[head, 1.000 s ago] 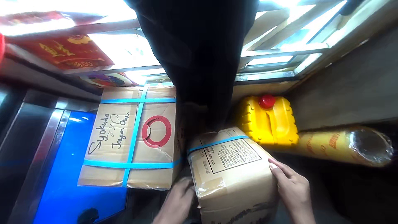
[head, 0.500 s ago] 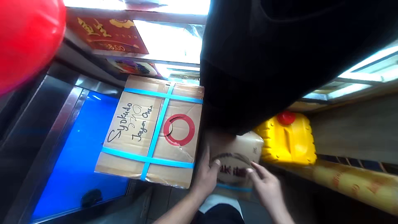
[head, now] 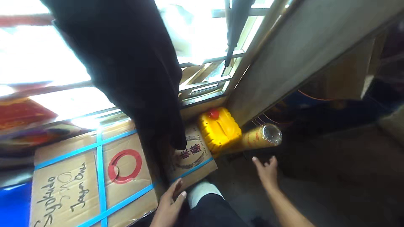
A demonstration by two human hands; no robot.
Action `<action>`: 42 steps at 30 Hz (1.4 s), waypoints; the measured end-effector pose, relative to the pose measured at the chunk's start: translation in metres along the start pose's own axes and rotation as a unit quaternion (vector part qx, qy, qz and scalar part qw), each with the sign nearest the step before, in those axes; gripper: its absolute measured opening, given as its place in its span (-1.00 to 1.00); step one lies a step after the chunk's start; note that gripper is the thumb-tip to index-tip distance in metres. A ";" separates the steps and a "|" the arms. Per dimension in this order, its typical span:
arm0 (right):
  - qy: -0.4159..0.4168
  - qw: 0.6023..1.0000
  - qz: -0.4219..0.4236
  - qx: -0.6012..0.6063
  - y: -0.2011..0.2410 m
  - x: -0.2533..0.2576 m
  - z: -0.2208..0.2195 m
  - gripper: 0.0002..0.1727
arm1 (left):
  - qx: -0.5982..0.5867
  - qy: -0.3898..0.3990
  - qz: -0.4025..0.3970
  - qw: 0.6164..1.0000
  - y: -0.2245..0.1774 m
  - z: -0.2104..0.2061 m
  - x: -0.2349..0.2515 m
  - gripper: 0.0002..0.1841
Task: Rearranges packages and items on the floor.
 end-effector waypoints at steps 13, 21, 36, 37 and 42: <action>-0.127 0.982 0.090 -0.107 0.103 0.074 0.007 -0.46 | 0.081 0.081 0.145 0.983 0.046 0.012 -0.040 -0.38; -0.012 0.978 0.110 -0.179 0.105 0.096 0.005 -0.45 | 0.102 0.126 0.090 0.983 0.041 -0.018 -0.061 -0.40; 0.012 0.989 0.100 -0.111 0.075 0.096 0.012 -0.02 | 0.349 0.016 0.006 0.937 -0.023 -0.062 0.178 -0.39; 0.015 0.988 0.095 -0.118 0.075 0.098 0.012 -0.03 | 0.350 0.002 0.005 0.937 -0.017 -0.057 0.198 -0.35; 0.033 0.983 0.067 -0.170 0.070 0.106 0.008 -0.08 | 0.375 -0.051 0.053 0.924 0.044 -0.029 0.257 -0.28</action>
Point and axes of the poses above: each hand's wrist, its own x-axis towards the middle knuckle, its own z-axis out of the back of the hand, y = z × x, the point moved 10 cm from there along x, towards the middle knuckle, and after that the axes turned 9 degrees about -z, right-handed, at the moved point
